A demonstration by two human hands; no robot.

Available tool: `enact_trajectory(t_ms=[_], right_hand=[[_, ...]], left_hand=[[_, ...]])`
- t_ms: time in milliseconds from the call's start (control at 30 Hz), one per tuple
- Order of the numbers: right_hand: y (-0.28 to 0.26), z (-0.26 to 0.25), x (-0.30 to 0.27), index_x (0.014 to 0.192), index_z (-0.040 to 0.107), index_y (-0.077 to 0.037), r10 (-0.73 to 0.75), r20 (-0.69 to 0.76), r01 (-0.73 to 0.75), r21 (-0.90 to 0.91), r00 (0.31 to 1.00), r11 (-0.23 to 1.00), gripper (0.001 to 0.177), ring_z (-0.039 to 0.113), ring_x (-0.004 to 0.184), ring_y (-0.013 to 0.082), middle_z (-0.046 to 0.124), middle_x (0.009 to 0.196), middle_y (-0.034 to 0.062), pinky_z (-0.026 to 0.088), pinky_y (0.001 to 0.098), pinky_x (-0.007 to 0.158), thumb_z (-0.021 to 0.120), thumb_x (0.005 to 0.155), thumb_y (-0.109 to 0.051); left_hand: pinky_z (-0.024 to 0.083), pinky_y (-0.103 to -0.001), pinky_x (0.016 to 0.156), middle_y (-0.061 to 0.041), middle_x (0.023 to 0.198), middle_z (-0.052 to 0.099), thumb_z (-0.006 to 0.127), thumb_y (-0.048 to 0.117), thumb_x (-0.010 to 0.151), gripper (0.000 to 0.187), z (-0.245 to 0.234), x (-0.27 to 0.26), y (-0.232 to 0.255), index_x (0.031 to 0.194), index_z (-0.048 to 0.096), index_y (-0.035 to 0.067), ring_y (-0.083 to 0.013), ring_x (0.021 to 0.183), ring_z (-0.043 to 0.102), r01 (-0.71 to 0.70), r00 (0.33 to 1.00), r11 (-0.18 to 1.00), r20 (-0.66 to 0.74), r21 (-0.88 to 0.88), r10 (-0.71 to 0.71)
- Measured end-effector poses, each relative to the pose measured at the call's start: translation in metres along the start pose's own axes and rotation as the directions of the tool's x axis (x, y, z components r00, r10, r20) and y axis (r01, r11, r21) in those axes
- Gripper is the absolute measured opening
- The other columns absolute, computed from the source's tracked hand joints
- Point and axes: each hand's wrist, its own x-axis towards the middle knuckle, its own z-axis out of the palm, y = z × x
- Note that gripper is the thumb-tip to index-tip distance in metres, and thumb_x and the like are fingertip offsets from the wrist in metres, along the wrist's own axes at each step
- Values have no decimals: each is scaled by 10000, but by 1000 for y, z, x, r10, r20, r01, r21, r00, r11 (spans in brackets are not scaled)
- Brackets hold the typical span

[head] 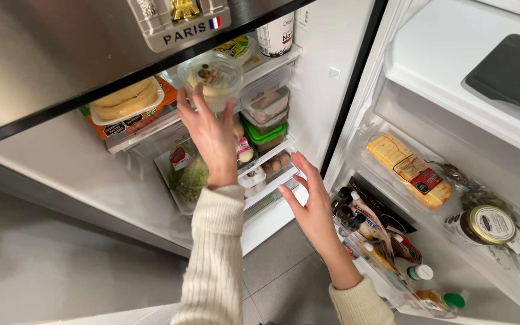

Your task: The person puts food containers and beverage cans into the refrigerator one by one after selecting them from a kitchen counter.

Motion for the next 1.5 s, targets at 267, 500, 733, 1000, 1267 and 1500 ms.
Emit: enact_trajectory(t_ms=[267,500,733,1000,1267,1500], right_hand=[[17,-10,-20,1484,470,-4,21,14,-20,-71,1000,997,627,529,1353,389,561,1420,198,544,451,1028,742,923,-74],[-16,-29,-36,1464,506,-31,91,41,-86,-111,995,990,558,570,1323,318,598,1379,146,558,396,1023,710,948,-83],[-100,-77,-42,1293,637,-121,123,103,-98,-217,987,971,291,656,1191,185,671,1304,37,519,324,1024,578,1009,-147],[-182,-195,-52,1031,756,-71,-173,163,221,-357,971,908,257,703,1085,184,712,1177,30,568,317,989,545,959,57],[-262,-374,11,1183,714,-42,-236,89,204,-826,968,525,356,631,1236,355,658,1347,182,496,483,1068,625,884,130],[-239,-457,9,1450,589,-109,221,-128,-215,-873,967,437,393,587,1290,329,627,1428,131,452,504,1028,481,1091,-229]], left_hand=[[478,-511,937,-281,1297,409,820,457,943,658,22,37,-9,1265,491,-13,-429,1163,497,-47,986,893,-123,447,114],[475,-454,913,-219,1099,499,757,181,897,385,43,16,-41,1090,533,-66,-402,1061,557,-32,997,901,-50,434,59],[593,-493,927,-309,1388,503,590,-41,918,593,-67,-97,32,1479,396,-27,-453,1207,593,-5,919,999,393,-52,25],[577,-476,718,166,1133,758,510,209,939,596,-240,-215,116,1498,332,315,-273,810,766,375,305,927,946,-14,-108],[705,-265,765,63,1045,809,591,86,929,585,-277,-160,187,1477,418,196,-109,768,803,525,370,831,928,-184,-28],[682,-265,771,5,1084,786,589,49,955,565,-275,-103,236,1484,425,161,-132,840,797,508,442,785,889,-355,116]])
